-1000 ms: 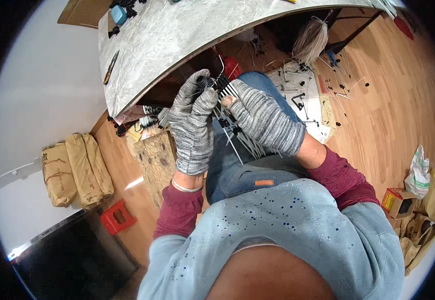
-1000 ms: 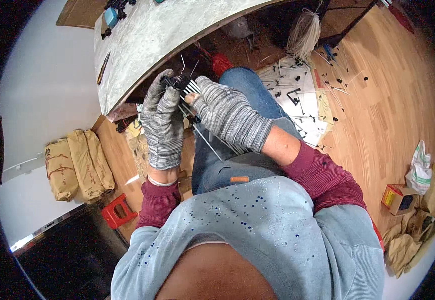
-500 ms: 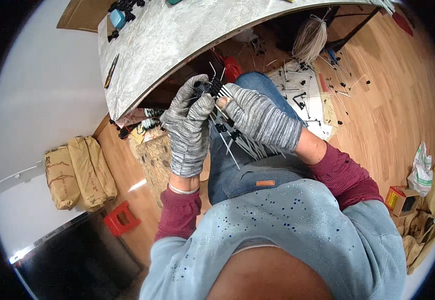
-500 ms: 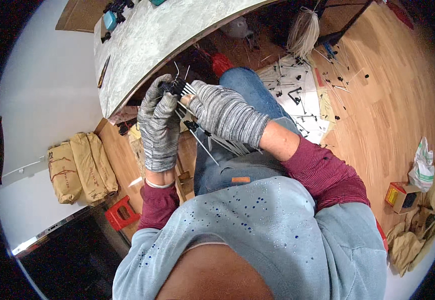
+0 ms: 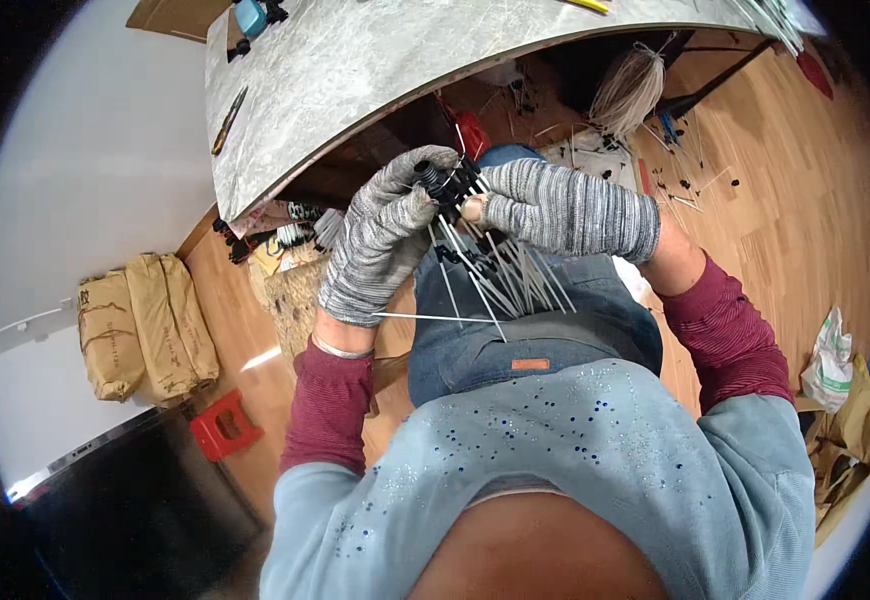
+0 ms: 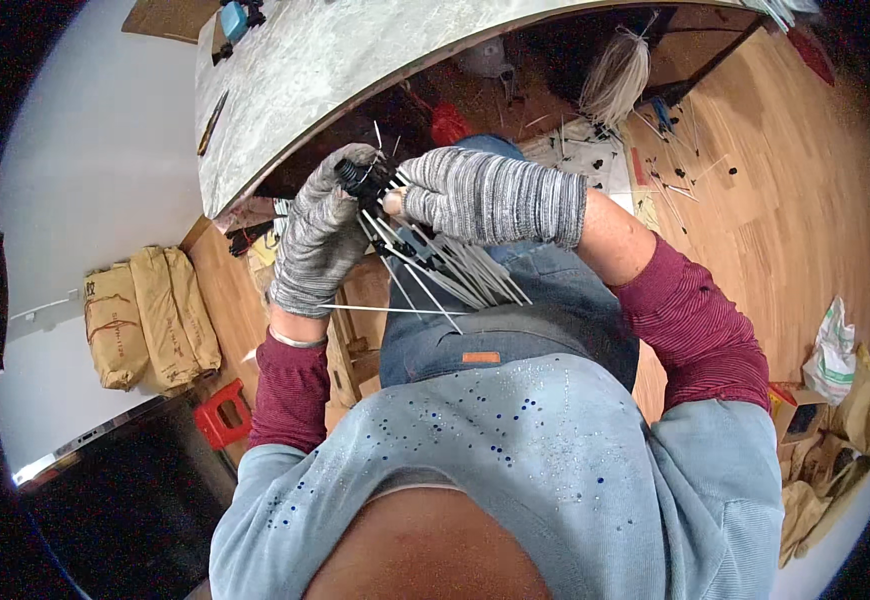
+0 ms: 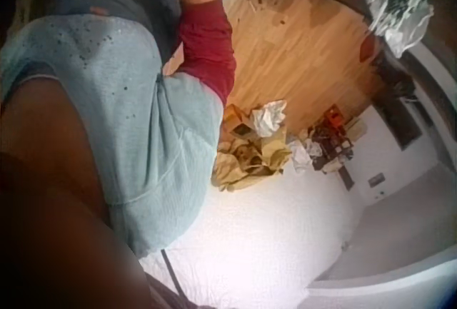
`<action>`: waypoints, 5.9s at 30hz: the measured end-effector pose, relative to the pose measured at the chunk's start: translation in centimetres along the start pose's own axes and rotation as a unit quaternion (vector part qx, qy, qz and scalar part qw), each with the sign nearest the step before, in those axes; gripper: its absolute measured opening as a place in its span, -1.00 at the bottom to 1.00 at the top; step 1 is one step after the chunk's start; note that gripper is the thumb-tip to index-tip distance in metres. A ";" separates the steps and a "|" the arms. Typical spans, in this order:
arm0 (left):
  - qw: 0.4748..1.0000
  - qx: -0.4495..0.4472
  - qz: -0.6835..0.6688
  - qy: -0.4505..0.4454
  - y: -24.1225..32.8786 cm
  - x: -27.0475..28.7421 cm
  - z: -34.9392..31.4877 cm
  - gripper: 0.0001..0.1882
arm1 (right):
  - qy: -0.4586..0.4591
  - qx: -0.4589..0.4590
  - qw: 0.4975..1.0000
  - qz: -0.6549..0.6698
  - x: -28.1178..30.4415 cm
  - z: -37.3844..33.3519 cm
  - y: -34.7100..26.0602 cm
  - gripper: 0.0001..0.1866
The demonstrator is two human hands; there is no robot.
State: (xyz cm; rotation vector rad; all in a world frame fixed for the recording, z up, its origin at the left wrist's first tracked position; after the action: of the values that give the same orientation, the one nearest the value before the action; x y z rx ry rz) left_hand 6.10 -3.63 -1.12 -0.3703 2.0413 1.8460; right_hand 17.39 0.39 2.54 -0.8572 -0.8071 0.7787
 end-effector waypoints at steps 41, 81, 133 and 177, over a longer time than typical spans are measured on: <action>0.914 -0.073 0.363 -0.166 4.8 0.0 0.1 -0.55 | -0.245 -0.214 0.933 0.153 -2.9 1.3 2.0 -0.66; 0.861 -0.077 0.378 0.332 0.8 1.0 -1.8 -0.72 | 0.214 -0.167 0.960 -0.073 -1.1 -1.1 1.2 -0.71; 0.896 -0.075 0.354 0.256 1.2 -0.5 -2.1 -0.71 | 0.126 -0.156 0.956 -0.216 -2.4 -0.5 -1.9 -0.65; 0.919 -0.083 0.291 0.252 1.8 0.2 -3.3 -0.74 | 0.099 -0.148 0.981 -0.076 -4.7 0.1 0.6 -0.75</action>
State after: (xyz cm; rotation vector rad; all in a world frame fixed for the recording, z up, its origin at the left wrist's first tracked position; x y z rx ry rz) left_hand 4.88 -6.67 0.66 -0.3283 2.5441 2.4944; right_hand 14.90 -3.27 0.70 -1.1056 -0.8109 0.4349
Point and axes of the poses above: each hand's wrist, its own z-axis towards the middle knuckle, its own x-axis out of the back of the hand, y = z × x, the point moved 6 cm from there along z, towards the middle knuckle, and after that the axes turned 12 degrees about z, right-handed, at the moved point
